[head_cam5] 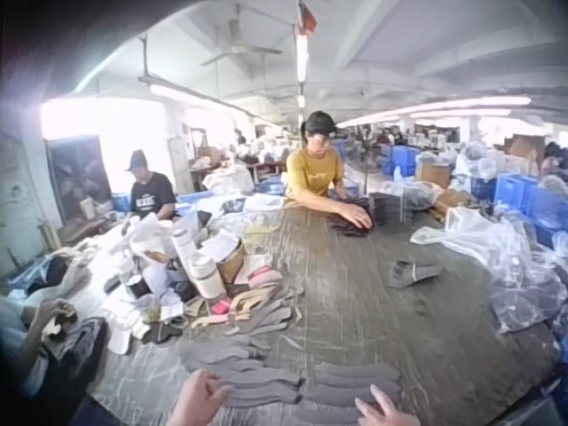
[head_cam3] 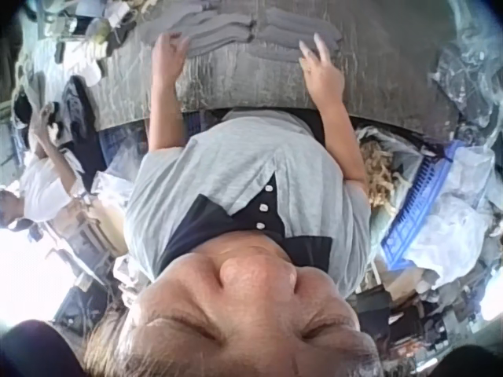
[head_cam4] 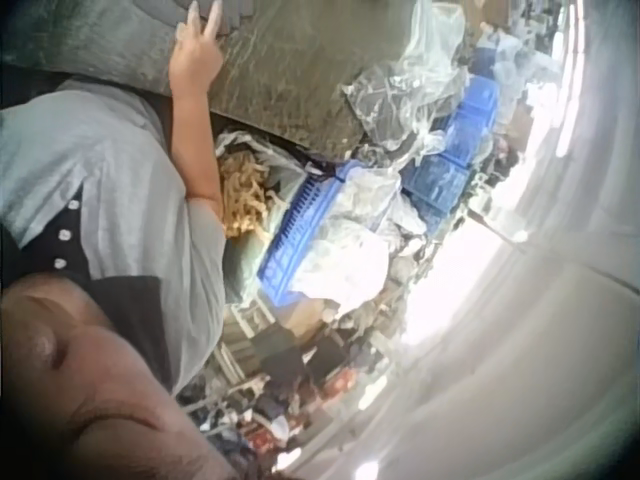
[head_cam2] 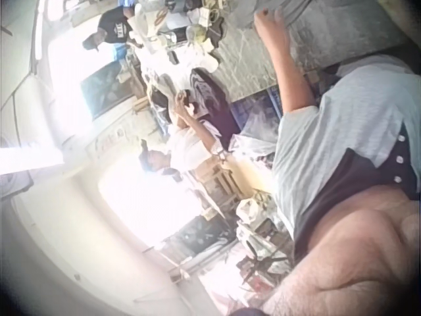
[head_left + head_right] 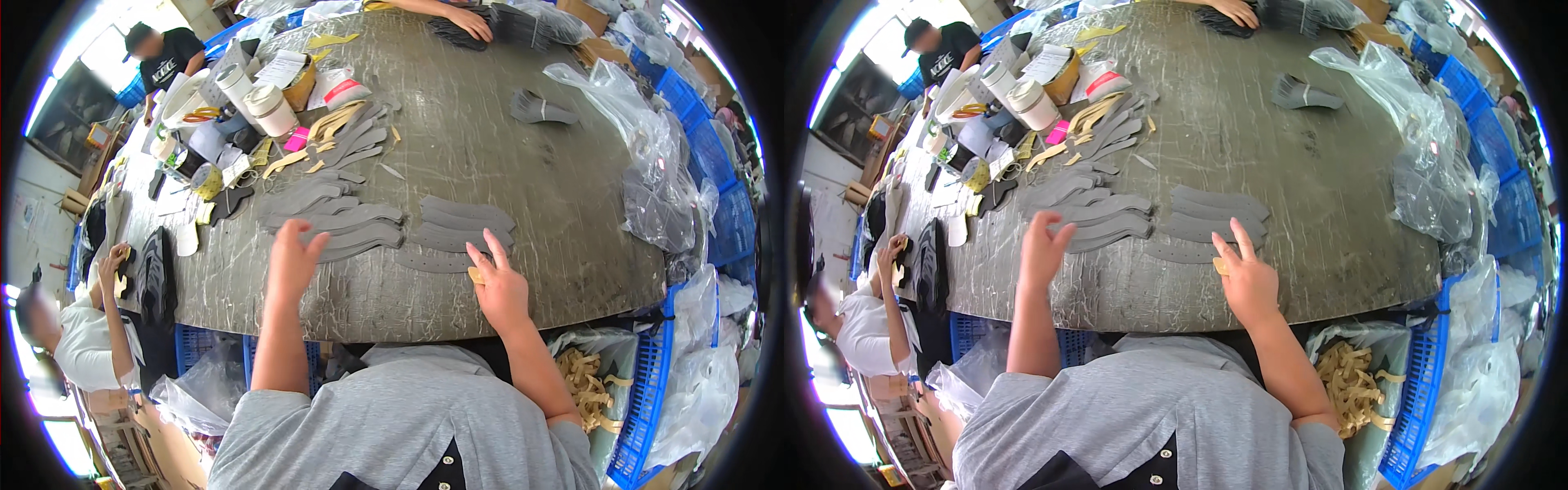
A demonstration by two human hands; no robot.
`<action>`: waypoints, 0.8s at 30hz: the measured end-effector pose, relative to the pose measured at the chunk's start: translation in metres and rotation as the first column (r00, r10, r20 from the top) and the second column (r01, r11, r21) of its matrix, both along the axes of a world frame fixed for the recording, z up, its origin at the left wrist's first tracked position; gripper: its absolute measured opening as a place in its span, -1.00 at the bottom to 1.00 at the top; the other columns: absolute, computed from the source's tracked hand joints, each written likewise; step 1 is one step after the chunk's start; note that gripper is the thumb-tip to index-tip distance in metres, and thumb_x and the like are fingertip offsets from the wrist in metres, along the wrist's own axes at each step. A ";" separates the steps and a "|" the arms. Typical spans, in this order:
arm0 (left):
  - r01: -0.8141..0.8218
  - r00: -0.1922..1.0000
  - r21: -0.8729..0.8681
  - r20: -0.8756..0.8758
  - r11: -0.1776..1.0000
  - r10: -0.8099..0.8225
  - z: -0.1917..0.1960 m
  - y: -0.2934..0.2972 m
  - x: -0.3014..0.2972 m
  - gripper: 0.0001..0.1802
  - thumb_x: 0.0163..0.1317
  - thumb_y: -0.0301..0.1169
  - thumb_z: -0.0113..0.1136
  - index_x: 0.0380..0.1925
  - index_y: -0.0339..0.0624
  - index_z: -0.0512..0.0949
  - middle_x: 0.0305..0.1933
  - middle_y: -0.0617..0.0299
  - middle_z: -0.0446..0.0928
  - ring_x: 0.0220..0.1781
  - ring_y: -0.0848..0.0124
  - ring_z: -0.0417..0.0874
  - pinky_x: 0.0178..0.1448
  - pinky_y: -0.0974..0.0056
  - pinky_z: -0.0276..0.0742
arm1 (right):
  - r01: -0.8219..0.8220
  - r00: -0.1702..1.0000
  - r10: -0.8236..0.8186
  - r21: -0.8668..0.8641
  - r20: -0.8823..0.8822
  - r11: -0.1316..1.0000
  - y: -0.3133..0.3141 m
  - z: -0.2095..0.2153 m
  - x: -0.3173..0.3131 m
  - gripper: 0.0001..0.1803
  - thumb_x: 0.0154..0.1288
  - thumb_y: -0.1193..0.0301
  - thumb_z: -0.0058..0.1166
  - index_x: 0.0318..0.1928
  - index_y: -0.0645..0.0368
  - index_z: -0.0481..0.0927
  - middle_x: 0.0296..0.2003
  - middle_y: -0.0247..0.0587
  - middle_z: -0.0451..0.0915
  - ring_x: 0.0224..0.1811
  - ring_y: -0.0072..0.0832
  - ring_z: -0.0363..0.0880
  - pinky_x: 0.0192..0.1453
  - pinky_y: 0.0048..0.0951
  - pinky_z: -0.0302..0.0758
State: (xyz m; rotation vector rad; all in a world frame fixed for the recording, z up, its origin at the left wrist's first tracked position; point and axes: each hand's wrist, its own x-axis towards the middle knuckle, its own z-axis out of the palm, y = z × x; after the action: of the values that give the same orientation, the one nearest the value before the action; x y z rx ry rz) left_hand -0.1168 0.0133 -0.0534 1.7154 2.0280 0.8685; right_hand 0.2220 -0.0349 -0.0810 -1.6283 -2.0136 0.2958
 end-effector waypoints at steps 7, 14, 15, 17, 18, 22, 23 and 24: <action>0.520 0.826 0.089 0.200 0.850 -0.527 0.008 -0.039 0.088 -0.50 0.22 -0.17 0.29 0.05 -0.21 0.45 -0.04 -0.08 0.54 -0.06 0.03 0.59 0.00 0.06 0.54 | -0.098 0.994 0.101 -0.059 0.043 0.993 -0.011 0.000 0.012 -0.60 0.03 0.56 0.19 -0.04 0.07 0.67 0.12 -0.08 0.56 -0.32 -0.10 0.67 -0.24 -0.23 0.58; 0.805 0.537 0.347 -0.080 0.481 -0.840 0.018 -0.040 0.164 0.02 0.02 0.39 -0.02 0.19 -0.33 0.29 0.07 -0.06 0.45 0.04 0.01 0.51 -0.01 0.09 0.56 | -0.288 0.742 0.112 -0.163 -0.661 0.944 -0.034 0.041 -0.022 -0.61 -0.13 0.31 0.46 -0.39 0.29 0.56 -0.51 -0.18 0.62 -0.45 -0.48 0.60 -0.37 -0.44 0.49; 0.811 0.531 0.338 -0.082 0.478 -0.843 0.021 -0.041 0.166 0.04 0.00 0.40 -0.02 0.20 -0.33 0.29 0.08 -0.06 0.44 0.04 0.01 0.51 -0.01 0.09 0.57 | -0.293 0.746 0.134 -0.141 -0.652 0.946 -0.034 0.041 -0.020 -0.61 -0.12 0.30 0.46 -0.38 0.29 0.56 -0.51 -0.19 0.62 -0.45 -0.47 0.60 -0.37 -0.44 0.49; 0.822 0.520 0.317 -0.083 0.472 -0.850 0.024 -0.043 0.168 0.07 -0.04 0.41 -0.03 0.21 -0.34 0.27 0.10 -0.06 0.43 0.04 0.01 0.51 -0.01 0.10 0.57 | -0.302 0.754 0.174 -0.099 -0.633 0.948 -0.034 0.042 -0.016 -0.60 -0.11 0.29 0.47 -0.38 0.28 0.57 -0.52 -0.20 0.62 -0.46 -0.46 0.60 -0.38 -0.43 0.49; 0.811 0.534 0.340 -0.095 0.476 -0.840 0.022 -0.042 0.168 0.07 -0.03 0.41 -0.03 0.21 -0.34 0.27 0.10 -0.06 0.43 0.04 0.01 0.51 -0.01 0.10 0.57 | -0.300 0.753 0.168 -0.104 -0.636 0.948 -0.034 0.042 -0.016 -0.59 -0.11 0.27 0.48 -0.37 0.29 0.57 -0.52 -0.21 0.62 -0.46 -0.47 0.60 -0.38 -0.43 0.49; 0.780 0.560 0.399 -0.100 0.482 -0.823 0.014 -0.040 0.168 0.09 -0.03 0.43 -0.06 0.21 -0.36 0.27 0.06 -0.06 0.44 0.00 -0.01 0.52 0.00 0.08 0.55 | -0.279 0.724 0.062 -0.209 -0.687 0.937 -0.038 0.039 -0.016 -0.61 -0.09 0.31 0.48 -0.37 0.29 0.58 -0.51 -0.23 0.63 -0.44 -0.52 0.59 -0.36 -0.45 0.49; 0.777 0.559 0.405 -0.093 0.482 -0.824 0.013 -0.040 0.169 0.10 -0.04 0.44 -0.07 0.21 -0.37 0.27 0.04 -0.06 0.44 -0.03 -0.01 0.53 -0.01 0.07 0.54 | -0.284 0.707 0.062 -0.202 -0.704 0.937 -0.038 0.038 -0.017 -0.62 -0.08 0.32 0.47 -0.37 0.29 0.58 -0.50 -0.24 0.63 -0.43 -0.53 0.59 -0.36 -0.46 0.49; 0.780 0.552 0.401 -0.079 0.481 -0.830 0.012 -0.040 0.169 0.12 -0.05 0.46 -0.08 0.21 -0.37 0.27 0.04 -0.07 0.44 -0.03 -0.02 0.53 0.00 0.07 0.54 | -0.287 0.691 0.062 -0.195 -0.720 0.938 -0.039 0.037 -0.017 -0.64 -0.07 0.33 0.47 -0.37 0.29 0.59 -0.50 -0.26 0.63 -0.43 -0.55 0.59 -0.35 -0.47 0.49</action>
State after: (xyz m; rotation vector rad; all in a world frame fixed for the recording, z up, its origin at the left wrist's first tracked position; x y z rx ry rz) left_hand 0.0521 -0.0271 -0.0410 2.4086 0.7145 1.0034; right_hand 0.2051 -0.0736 -0.0437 -1.1818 -1.5437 1.1622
